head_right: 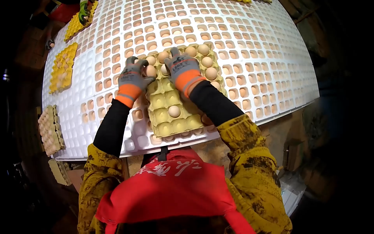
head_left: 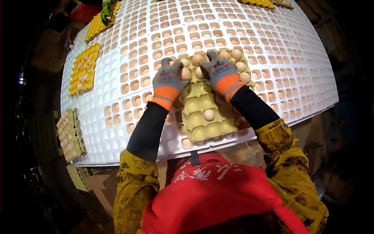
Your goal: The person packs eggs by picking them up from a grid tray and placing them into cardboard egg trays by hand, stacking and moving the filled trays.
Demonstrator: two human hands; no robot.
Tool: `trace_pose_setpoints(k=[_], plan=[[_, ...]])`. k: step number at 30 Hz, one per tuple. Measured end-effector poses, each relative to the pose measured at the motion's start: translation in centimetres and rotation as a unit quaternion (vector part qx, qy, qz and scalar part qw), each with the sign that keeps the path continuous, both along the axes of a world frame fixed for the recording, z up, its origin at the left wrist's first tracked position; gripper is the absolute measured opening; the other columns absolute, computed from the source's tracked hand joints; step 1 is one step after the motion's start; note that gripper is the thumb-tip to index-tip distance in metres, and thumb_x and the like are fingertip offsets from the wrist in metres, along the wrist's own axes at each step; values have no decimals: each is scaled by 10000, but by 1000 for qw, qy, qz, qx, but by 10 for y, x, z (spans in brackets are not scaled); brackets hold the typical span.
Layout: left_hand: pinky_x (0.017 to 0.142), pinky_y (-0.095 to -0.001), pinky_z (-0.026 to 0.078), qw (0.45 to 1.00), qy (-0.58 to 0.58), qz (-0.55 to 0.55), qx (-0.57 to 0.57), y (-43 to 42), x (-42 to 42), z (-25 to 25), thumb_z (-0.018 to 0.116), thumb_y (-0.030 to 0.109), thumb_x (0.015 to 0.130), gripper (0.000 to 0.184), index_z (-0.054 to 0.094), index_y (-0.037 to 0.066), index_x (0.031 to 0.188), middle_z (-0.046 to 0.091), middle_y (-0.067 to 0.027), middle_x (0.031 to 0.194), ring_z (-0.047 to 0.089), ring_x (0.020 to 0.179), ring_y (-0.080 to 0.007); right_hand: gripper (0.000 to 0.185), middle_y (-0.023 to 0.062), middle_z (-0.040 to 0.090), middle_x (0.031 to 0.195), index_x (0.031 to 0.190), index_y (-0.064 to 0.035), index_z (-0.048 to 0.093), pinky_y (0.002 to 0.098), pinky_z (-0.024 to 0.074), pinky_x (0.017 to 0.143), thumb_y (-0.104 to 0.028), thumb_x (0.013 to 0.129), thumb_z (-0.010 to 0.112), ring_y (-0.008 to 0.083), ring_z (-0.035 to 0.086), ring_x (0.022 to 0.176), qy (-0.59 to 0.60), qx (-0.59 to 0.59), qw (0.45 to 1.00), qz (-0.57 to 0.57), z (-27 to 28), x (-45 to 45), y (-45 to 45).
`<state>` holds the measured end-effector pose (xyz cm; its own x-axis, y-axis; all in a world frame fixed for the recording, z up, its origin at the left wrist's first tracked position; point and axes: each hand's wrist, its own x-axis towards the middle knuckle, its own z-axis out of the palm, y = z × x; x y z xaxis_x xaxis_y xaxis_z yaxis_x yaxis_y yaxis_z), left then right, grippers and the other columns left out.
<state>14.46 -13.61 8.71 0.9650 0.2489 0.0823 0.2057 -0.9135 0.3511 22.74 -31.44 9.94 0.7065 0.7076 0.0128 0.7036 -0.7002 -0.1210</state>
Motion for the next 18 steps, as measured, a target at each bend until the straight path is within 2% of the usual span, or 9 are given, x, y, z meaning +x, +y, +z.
trace_pose_setpoints(k=[2, 3, 6, 9, 10, 11, 13, 14, 18], plan=[[802, -353, 551, 974, -107, -5, -200, 24, -18, -7, 835, 310, 760, 444, 680, 115, 1127, 616, -86, 1094, 652, 934, -235, 241, 128, 592, 1238, 1042, -119, 683, 424, 543, 731, -199, 815, 669, 303, 665, 993, -25, -14, 1000, -11, -8, 1, 13], [716, -303, 546, 876, -4, 86, -475, 25, -35, 26, 843, 356, 773, 472, 694, 60, 1110, 652, -65, 996, 647, 826, -172, 243, 130, 596, 1225, 1054, -122, 686, 413, 544, 723, -191, 823, 665, 299, 666, 985, -12, 47, 999, -1, -3, 2, 8], [664, -246, 518, 695, -2, 91, -713, 66, -99, 17, 678, 303, 946, 435, 623, 16, 1269, 662, -77, 1026, 645, 818, -142, 275, 97, 634, 1108, 1137, -102, 678, 356, 536, 734, -215, 891, 634, 250, 667, 945, 80, 297, 952, 7, -10, 4, -11], [672, -228, 514, 815, -79, 16, -573, 104, -184, -26, 537, 377, 1026, 495, 525, 44, 1391, 637, -90, 1234, 629, 892, -145, 465, 60, 635, 1177, 1360, -26, 528, 332, 522, 819, -223, 953, 636, 165, 634, 983, 610, 468, 633, -89, 15, -40, -16], [679, -216, 509, 878, -125, -42, -461, 111, -206, -32, 523, 387, 1033, 502, 516, 44, 1400, 634, -88, 1259, 623, 895, -141, 489, 75, 636, 1185, 1379, -20, 500, 322, 524, 812, -149, 935, 658, 160, 634, 987, 615, 509, 600, -46, -7, -68, -18], [682, -214, 504, 851, -81, 8, -518, 120, -224, -28, 511, 380, 1037, 499, 509, 43, 1405, 631, -83, 1269, 618, 893, -136, 529, 90, 638, 1192, 1398, -14, 472, 311, 526, 805, -75, 916, 681, 154, 634, 991, 621, 547, 561, -1, -29, -95, -20], [677, -213, 483, 735, 4, 147, -663, 147, -256, -19, 490, 362, 1042, 490, 500, 36, 1407, 629, -61, 1246, 597, 864, -129, 534, 99, 635, 1184, 1383, 3, 471, 298, 540, 792, 21, 895, 686, 145, 633, 989, 506, 551, 663, 33, -37, -138, 4], [659, -222, 475, 697, 4, 200, -689, 155, -272, -14, 500, 356, 1025, 482, 521, 30, 1378, 637, -62, 1178, 584, 835, -129, 501, 99, 635, 1155, 1370, -4, 480, 299, 536, 775, -14, 908, 673, 144, 631, 965, 512, 554, 655, 42, -39, -157, 16], [594, -248, 494, 781, -1, 239, -577, 188, -339, -23, 657, 291, 917, 463, 566, 40, 1296, 648, -84, 1020, 605, 779, -140, 384, 98, 641, 1053, 1284, -36, 537, 298, 527, 724, -151, 935, 650, 149, 626, 894, 666, 455, 579, -119, -23, -208, 68]])
